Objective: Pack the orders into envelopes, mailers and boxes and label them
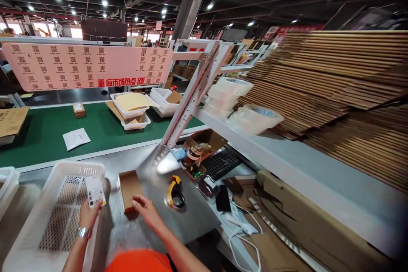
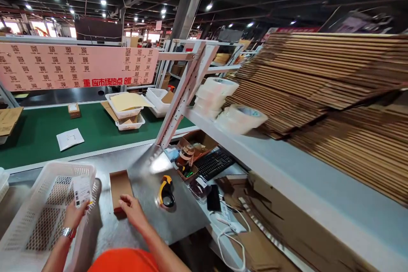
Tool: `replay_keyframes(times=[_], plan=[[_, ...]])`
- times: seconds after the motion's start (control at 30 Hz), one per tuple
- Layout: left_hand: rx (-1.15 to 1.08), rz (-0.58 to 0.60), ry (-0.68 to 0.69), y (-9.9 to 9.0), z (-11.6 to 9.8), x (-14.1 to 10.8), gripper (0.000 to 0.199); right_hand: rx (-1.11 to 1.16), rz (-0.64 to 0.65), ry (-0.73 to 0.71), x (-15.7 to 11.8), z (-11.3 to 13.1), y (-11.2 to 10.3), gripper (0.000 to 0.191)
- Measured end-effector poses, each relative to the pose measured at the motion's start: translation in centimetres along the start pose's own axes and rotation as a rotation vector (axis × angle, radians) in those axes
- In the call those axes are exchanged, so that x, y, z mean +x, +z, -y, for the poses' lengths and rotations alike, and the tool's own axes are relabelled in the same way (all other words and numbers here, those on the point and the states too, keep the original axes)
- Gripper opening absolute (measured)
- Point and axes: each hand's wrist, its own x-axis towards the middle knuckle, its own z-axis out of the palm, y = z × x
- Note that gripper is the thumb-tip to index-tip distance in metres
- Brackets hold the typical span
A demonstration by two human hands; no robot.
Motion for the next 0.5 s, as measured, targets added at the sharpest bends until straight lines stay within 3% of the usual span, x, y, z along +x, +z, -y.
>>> replay_keyframes(times=[0.13,0.2,0.33,0.5], plan=[[-0.231,0.232,0.066,4.6,-5.3,-4.0,0.041,0.273,0.115,0.115,-2.1,3.9,1.8,0.078],[-0.273,0.248,0.044,6.2,-6.9,-5.2,0.044,0.382,0.14,0.131,-3.4,5.3,1.9,0.074],[-0.29,0.232,-0.027,7.5,-7.7,-6.5,0.045,0.479,0.094,0.164,-5.5,6.0,1.5,0.068],[-0.324,0.244,-0.014,7.8,-7.3,-7.4,0.029,0.512,0.042,0.185,-6.4,5.0,1.3,0.065]])
